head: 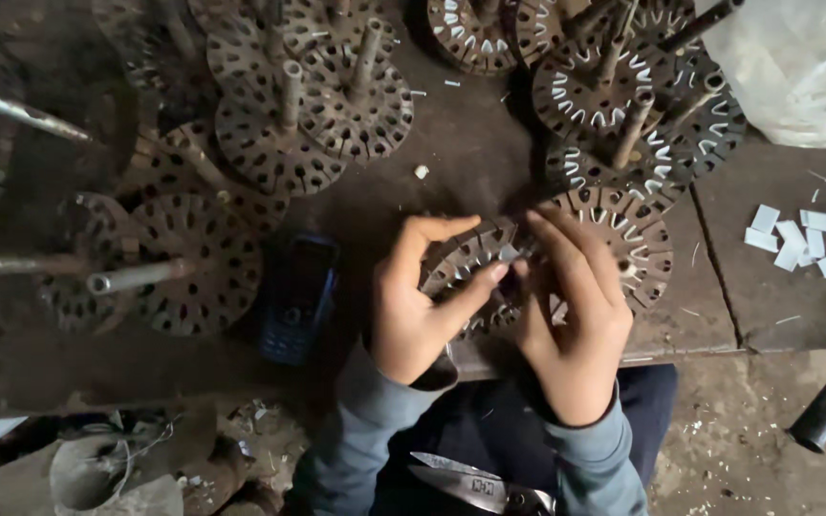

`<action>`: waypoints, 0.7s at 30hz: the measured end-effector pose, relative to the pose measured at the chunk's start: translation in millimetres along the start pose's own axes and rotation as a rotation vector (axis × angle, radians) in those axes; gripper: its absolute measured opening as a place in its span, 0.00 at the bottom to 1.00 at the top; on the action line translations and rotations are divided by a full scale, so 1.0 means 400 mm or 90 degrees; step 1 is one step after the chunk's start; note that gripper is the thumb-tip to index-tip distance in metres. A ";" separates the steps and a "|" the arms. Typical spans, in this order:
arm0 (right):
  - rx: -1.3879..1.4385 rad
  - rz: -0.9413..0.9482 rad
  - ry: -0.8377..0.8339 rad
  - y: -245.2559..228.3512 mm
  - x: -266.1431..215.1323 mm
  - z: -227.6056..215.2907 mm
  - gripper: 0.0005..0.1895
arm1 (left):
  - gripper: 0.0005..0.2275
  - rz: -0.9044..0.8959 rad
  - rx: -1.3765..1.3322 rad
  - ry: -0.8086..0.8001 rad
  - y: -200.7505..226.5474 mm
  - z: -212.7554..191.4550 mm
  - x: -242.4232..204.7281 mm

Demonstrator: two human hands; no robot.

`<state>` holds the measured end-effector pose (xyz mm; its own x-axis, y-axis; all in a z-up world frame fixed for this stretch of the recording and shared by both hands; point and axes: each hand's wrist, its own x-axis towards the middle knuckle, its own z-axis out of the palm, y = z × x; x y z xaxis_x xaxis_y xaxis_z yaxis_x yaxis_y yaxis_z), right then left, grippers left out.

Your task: The person repeatedly picks small white rectangular pieces from a pile, folds them, and inserts them into slots on circular metal motor armatures. The person uses scissors to trim the pieces and occasionally checks a feature phone placed on the table.

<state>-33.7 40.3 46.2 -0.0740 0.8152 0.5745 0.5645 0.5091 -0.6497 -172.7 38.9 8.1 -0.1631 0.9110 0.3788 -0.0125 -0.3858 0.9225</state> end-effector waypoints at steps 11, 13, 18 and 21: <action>0.044 -0.039 -0.066 0.014 0.026 -0.027 0.17 | 0.17 -0.014 -0.039 -0.023 -0.020 -0.001 0.003; 0.052 -0.026 -0.051 0.014 0.023 -0.022 0.16 | 0.18 -0.006 -0.053 -0.042 -0.027 -0.005 0.006; 0.049 -0.013 -0.027 0.012 0.018 -0.010 0.14 | 0.18 -0.018 -0.092 -0.062 -0.036 -0.009 0.009; 0.042 -0.023 -0.023 0.015 0.019 -0.009 0.13 | 0.19 0.015 -0.055 -0.055 -0.037 -0.010 0.005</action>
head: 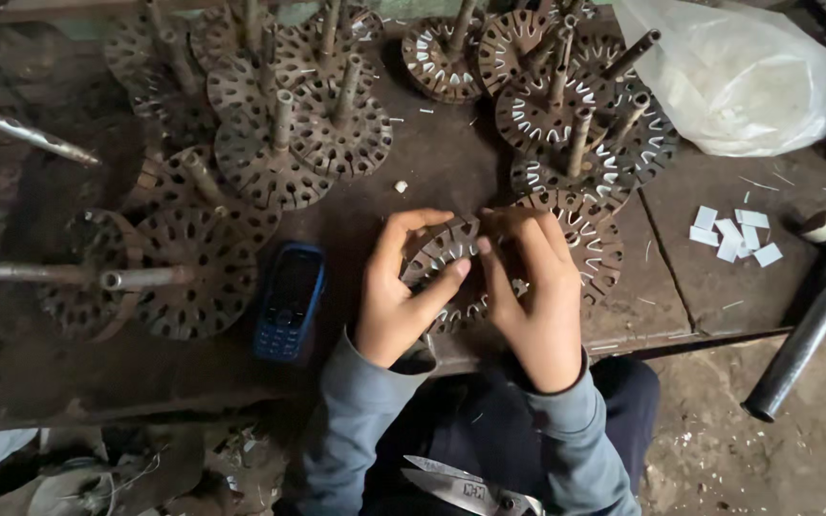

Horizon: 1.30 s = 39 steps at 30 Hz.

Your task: The person repeatedly picks small white rectangular pieces from a pile, folds them, and inserts them into slots on circular metal motor armatures. The person uses scissors to trim the pieces and occasionally checks a feature phone placed on the table.

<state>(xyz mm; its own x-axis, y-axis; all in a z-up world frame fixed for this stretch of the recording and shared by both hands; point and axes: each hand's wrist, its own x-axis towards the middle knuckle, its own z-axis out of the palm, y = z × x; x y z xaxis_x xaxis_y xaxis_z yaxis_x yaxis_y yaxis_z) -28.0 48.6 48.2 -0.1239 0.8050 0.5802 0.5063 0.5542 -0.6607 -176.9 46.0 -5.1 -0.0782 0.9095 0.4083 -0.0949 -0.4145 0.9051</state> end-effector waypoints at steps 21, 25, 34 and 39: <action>-0.141 -0.148 0.040 0.005 -0.034 0.003 0.15 | 0.19 0.022 -0.027 -0.016 -0.002 -0.005 -0.005; -0.155 -0.155 0.031 0.010 -0.027 0.006 0.12 | 0.20 0.029 -0.032 -0.017 -0.001 -0.002 -0.006; -0.156 -0.130 0.116 0.013 -0.058 0.037 0.14 | 0.19 0.019 -0.042 -0.011 0.011 -0.001 -0.004; -0.116 -0.088 0.115 0.015 -0.066 0.038 0.13 | 0.18 0.036 -0.005 0.019 0.014 0.006 -0.006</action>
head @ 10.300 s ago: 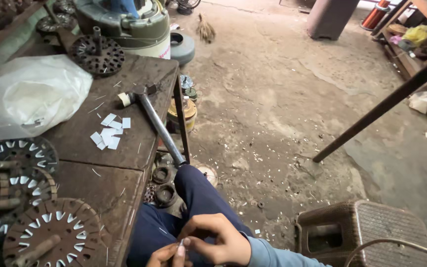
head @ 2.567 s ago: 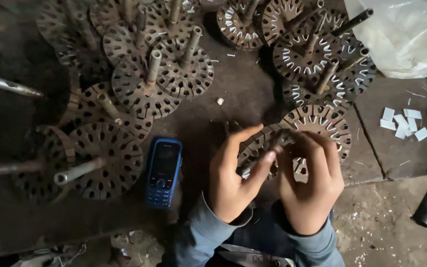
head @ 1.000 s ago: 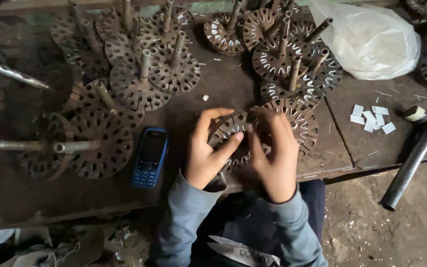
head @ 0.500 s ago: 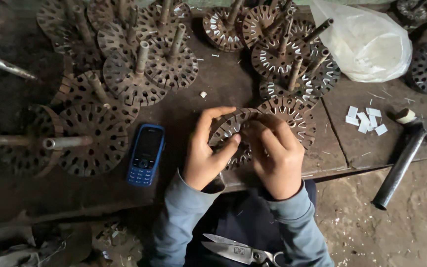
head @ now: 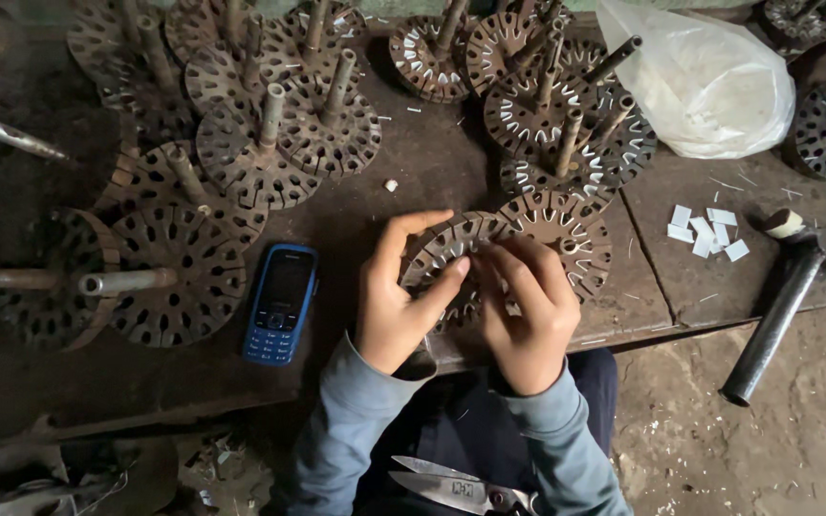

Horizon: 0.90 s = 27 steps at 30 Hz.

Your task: The person repeatedly picks small white rectangular pieces from a pile, folds them, and inserts them into slots on circular metal motor armatures. The person uses scissors to trim the pieces and occasionally checks a feature phone placed on the table.

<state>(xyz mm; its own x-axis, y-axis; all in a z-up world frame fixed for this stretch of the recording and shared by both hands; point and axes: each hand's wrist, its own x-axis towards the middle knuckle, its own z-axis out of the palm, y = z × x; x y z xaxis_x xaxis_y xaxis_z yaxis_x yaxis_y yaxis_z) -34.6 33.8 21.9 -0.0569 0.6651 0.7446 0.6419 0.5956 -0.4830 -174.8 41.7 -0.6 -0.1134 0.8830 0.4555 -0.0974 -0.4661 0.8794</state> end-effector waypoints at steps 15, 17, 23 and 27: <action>0.055 0.083 -0.020 -0.014 0.024 -0.007 0.15 | 0.18 -0.029 -0.014 -0.023 -0.017 -0.006 -0.004; 0.041 0.101 -0.023 -0.018 0.029 -0.020 0.21 | 0.18 -0.022 -0.043 -0.016 -0.021 -0.005 -0.004; 0.082 0.043 -0.121 -0.024 0.030 -0.092 0.23 | 0.17 0.031 0.031 -0.048 0.003 -0.020 -0.010; 0.076 0.098 -0.125 -0.029 -0.010 -0.135 0.21 | 0.16 0.145 0.099 -0.118 0.059 -0.015 -0.034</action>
<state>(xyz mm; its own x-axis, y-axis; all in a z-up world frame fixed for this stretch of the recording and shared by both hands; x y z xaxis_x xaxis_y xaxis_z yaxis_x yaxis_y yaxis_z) -0.4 0.0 49.3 -0.1207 0.8194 0.5604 0.5606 0.5222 -0.6427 -181.3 18.4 13.0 0.0689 0.7591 0.6473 0.0629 -0.6508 0.7566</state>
